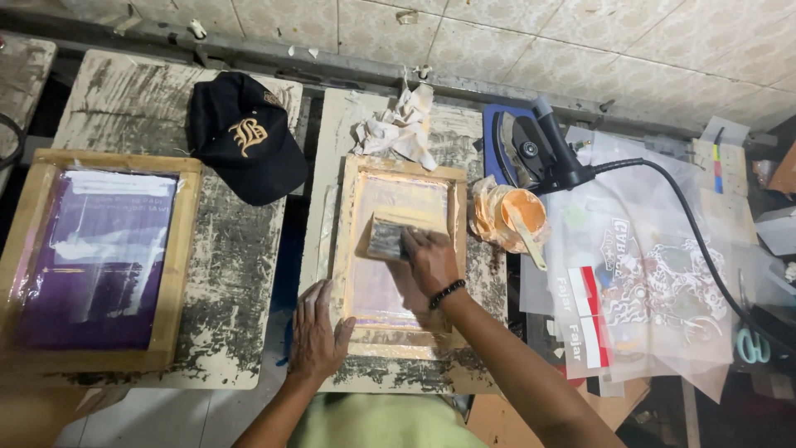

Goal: The person uses a squeegee to spread orange ink across a screen printing frame. They then use a white cloth to wipe the squeegee and the frame. The person continues to pull the ink across the screen repeatedly.

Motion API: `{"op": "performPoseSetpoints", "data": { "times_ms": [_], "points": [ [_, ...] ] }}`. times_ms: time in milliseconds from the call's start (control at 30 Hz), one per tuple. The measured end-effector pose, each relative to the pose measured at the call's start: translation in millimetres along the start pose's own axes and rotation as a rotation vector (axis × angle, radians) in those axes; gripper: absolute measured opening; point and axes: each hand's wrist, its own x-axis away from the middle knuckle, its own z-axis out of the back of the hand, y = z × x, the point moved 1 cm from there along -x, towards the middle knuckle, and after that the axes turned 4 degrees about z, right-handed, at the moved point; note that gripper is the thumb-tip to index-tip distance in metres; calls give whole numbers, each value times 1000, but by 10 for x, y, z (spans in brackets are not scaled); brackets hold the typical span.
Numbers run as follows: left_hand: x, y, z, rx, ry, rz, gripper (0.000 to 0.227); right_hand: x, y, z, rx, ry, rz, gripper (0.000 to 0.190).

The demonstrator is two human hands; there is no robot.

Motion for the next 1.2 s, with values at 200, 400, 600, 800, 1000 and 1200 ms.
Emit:
{"op": "performPoseSetpoints", "data": {
  "times_ms": [200,400,600,800,1000,1200],
  "points": [
    [-11,32,57,-5,18,-9,69,-185,147,385,-30,29,33,20],
    [-30,21,46,16,19,-2,68,-898,568,183,139,33,-89,24],
    [-12,-26,-30,23,-6,30,70,-598,220,285,-48,-205,-123,14],
    [-19,-6,-10,25,-25,59,71,-99,-23,342,-44,-70,78,17],
    [32,-41,-38,56,-79,125,71,-301,-13,322,39,107,-67,20],
    [-8,-32,-53,35,-27,64,70,95,-166,118,-40,80,-18,37]
  ]
}}
